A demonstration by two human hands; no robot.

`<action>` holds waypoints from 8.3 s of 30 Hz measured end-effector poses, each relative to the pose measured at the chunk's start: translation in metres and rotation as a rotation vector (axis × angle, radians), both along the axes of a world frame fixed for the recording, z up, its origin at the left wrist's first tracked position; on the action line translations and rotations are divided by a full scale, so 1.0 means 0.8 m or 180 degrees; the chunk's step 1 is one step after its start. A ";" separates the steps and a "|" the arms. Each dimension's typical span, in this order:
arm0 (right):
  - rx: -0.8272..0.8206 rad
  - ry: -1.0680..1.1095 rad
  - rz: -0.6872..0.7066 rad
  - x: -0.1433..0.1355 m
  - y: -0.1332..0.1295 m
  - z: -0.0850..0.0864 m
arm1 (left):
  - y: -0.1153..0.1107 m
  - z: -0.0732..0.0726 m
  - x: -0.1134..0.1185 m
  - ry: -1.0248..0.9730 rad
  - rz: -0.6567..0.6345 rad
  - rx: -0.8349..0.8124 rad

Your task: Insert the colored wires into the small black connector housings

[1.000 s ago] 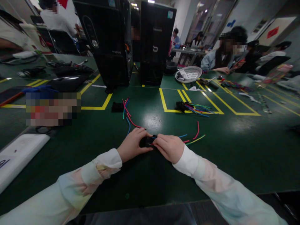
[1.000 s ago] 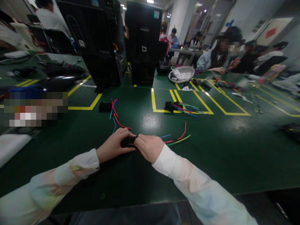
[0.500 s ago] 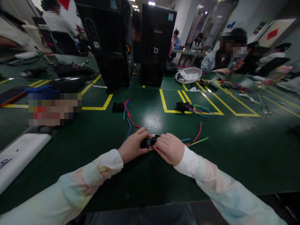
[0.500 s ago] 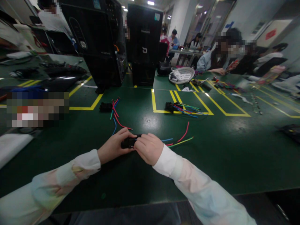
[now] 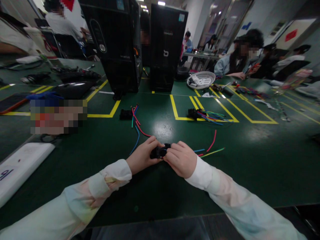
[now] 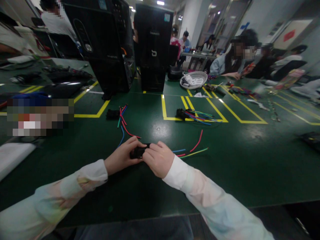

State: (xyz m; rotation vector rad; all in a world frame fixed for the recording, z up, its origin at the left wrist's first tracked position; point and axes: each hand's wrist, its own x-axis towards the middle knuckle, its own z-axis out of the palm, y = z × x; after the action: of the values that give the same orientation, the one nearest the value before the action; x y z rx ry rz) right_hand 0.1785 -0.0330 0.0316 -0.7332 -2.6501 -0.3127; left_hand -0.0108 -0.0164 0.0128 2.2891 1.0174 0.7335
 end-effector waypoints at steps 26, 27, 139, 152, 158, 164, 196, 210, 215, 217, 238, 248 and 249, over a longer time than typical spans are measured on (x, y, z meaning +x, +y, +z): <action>-0.0097 -0.0127 -0.0469 0.003 0.013 -0.008 | 0.012 -0.010 -0.005 0.0276 0.0140 0.0292; -0.0112 -0.0108 -0.0464 0.003 0.013 -0.008 | 0.013 -0.011 -0.005 0.0257 0.0148 0.0268; -0.0802 0.0102 -0.1133 -0.005 0.017 0.012 | 0.024 -0.004 0.001 0.0374 0.0215 0.0229; -0.1418 0.0400 -0.0871 0.007 0.027 0.007 | 0.023 -0.005 0.000 0.0395 0.0320 0.0177; -0.1090 0.0457 -0.0988 0.004 0.027 0.003 | 0.023 -0.005 0.001 0.0428 0.0207 0.0227; -0.1292 0.0580 -0.0804 0.006 0.028 0.002 | 0.022 -0.005 0.001 0.0442 0.0282 0.0235; -0.0854 0.0373 -0.1087 0.006 0.022 -0.004 | 0.022 -0.007 0.002 0.0483 0.0296 0.0286; -0.0583 -0.0105 -0.0533 0.001 0.024 0.001 | 0.022 -0.007 0.003 0.0472 0.0289 0.0299; -0.0657 -0.0141 -0.0389 0.002 0.026 0.002 | 0.022 -0.007 0.003 0.0443 0.0297 0.0285; -0.0673 -0.0130 -0.0376 0.003 0.026 0.002 | 0.022 -0.007 0.003 0.0433 0.0323 0.0266; -0.0096 -0.0053 -0.0675 -0.004 0.018 0.003 | 0.020 -0.006 0.003 0.0459 0.0332 0.0300; -0.0378 0.0019 -0.0637 0.000 0.020 0.002 | 0.020 -0.007 0.003 0.0444 0.0350 0.0266; -0.0367 0.0017 -0.0655 0.000 0.020 0.002 | 0.020 -0.007 0.004 0.0449 0.0352 0.0266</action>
State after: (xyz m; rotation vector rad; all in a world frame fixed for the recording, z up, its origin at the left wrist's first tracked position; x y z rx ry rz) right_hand 0.1788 -0.0171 0.0329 -1.0456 -2.6086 -0.2128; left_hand -0.0080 -0.0002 0.0074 2.3997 1.2069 0.6778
